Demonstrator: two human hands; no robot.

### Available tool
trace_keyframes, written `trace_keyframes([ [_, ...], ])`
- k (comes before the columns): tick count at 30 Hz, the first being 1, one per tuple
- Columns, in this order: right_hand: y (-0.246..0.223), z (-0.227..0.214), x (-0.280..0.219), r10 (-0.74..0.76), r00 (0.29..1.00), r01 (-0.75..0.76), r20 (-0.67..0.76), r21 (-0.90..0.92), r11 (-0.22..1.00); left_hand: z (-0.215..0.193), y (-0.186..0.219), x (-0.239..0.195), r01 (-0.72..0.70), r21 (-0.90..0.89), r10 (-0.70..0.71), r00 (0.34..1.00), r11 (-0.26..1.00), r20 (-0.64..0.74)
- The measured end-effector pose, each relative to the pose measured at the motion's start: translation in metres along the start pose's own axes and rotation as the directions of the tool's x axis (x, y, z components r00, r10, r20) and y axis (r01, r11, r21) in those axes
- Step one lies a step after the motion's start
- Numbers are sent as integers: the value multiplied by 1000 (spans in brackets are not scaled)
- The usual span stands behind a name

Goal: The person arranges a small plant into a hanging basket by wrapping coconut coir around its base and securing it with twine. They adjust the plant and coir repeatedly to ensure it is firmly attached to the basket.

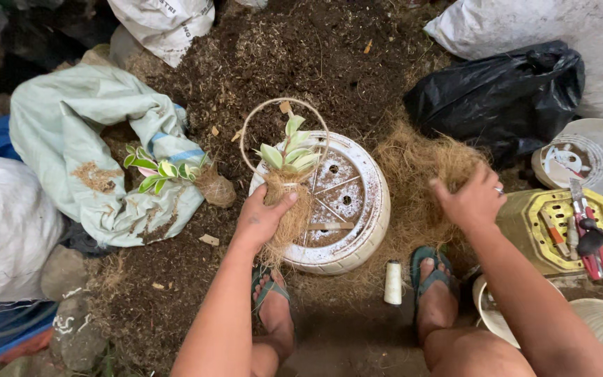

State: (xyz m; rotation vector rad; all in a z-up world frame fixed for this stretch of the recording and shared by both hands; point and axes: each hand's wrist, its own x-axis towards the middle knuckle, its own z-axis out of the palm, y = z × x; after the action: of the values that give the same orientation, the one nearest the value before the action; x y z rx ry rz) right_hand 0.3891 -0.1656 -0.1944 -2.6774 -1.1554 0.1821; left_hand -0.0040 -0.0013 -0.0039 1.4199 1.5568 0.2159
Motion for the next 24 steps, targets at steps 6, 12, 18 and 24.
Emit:
trace_keyframes([
  [6, 16, 34, 9, -107, 990, 125, 93, -210, 970, 0, 4, -3, 6, 52, -5, 1000, 999, -20],
  [12, 55, 9, 25, 1, 998, -37, 65, 553, 833, -8, 4, -5, -112, 95, 120, 990, 989, -80],
  [18, 68, -50, 24, -44, 915, -398, 401, 915, 67, -9, 3, -6, -2, 205, 23, 995, 979, -101],
  [24, 81, -69, 18, -80, 900, -436, 429, 886, -155, -9, -10, -1, 41, 242, -8, 991, 969, -135],
])
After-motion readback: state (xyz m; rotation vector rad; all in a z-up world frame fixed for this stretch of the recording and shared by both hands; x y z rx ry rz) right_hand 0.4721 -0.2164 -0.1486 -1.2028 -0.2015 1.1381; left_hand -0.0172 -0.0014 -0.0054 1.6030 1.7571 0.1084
